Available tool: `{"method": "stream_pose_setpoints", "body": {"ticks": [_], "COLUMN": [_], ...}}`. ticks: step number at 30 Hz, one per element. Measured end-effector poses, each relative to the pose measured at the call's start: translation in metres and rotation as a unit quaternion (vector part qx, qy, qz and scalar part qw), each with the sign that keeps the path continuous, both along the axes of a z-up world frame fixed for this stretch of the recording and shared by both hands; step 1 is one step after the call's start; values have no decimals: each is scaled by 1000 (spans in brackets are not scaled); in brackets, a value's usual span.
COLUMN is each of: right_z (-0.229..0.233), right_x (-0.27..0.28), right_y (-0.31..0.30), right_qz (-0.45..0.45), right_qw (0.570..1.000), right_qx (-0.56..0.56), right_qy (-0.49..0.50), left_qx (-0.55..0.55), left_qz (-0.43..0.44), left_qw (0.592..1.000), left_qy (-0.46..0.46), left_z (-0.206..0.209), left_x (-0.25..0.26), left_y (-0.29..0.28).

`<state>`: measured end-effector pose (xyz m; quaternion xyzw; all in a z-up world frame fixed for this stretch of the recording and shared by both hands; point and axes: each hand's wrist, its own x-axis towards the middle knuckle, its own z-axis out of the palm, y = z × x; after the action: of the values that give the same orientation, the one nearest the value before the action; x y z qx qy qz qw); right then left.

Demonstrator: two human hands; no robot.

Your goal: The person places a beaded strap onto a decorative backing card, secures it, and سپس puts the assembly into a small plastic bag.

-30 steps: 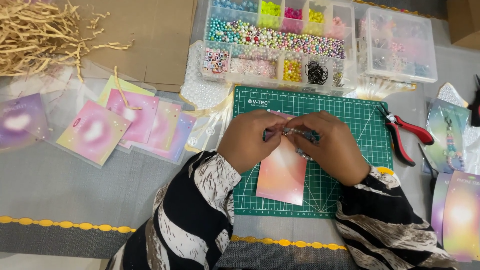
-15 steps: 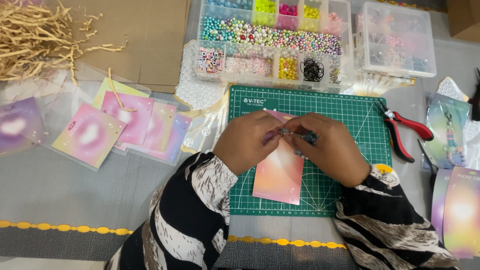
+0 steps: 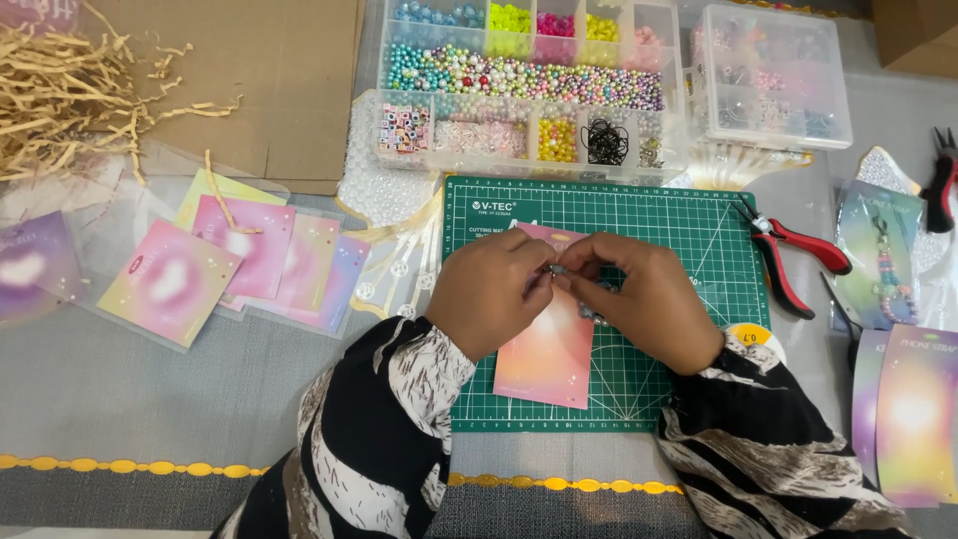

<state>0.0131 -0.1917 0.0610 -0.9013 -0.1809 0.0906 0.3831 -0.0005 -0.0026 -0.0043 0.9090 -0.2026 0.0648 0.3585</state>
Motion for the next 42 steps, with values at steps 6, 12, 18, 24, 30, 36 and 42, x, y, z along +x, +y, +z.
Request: {"method": "stream_pose_setpoints", "body": {"ticks": [6, 12, 18, 24, 30, 36, 42], "right_z": [4, 16, 8, 20, 15, -9, -30], "right_x": [-1, -17, -28, -30, -36, -47, -56], "right_y": [-1, -7, -9, -7, -14, -24, -19], "right_qz": [4, 35, -2, 11, 5, 33, 33], "right_qw": [1000, 990, 980, 957, 958, 955, 932], "right_qx": [-10, -139, -193, -289, -284, -280, -328], "right_qy": [7, 15, 46, 26, 45, -89, -152], "left_qx": [-16, -59, -65, -47, -71, -50, -31], "left_qz": [-5, -22, -33, 17, 18, 45, 76], "left_qw": [1000, 998, 997, 999, 997, 996, 996], "left_qy": [15, 28, 24, -7, 1, 58, 36], "left_z": [7, 19, 22, 6, 12, 24, 30], "left_x": [3, 0, -1, -2, -2, -6, -14], "left_y": [6, 9, 8, 4, 7, 9, -2]}}
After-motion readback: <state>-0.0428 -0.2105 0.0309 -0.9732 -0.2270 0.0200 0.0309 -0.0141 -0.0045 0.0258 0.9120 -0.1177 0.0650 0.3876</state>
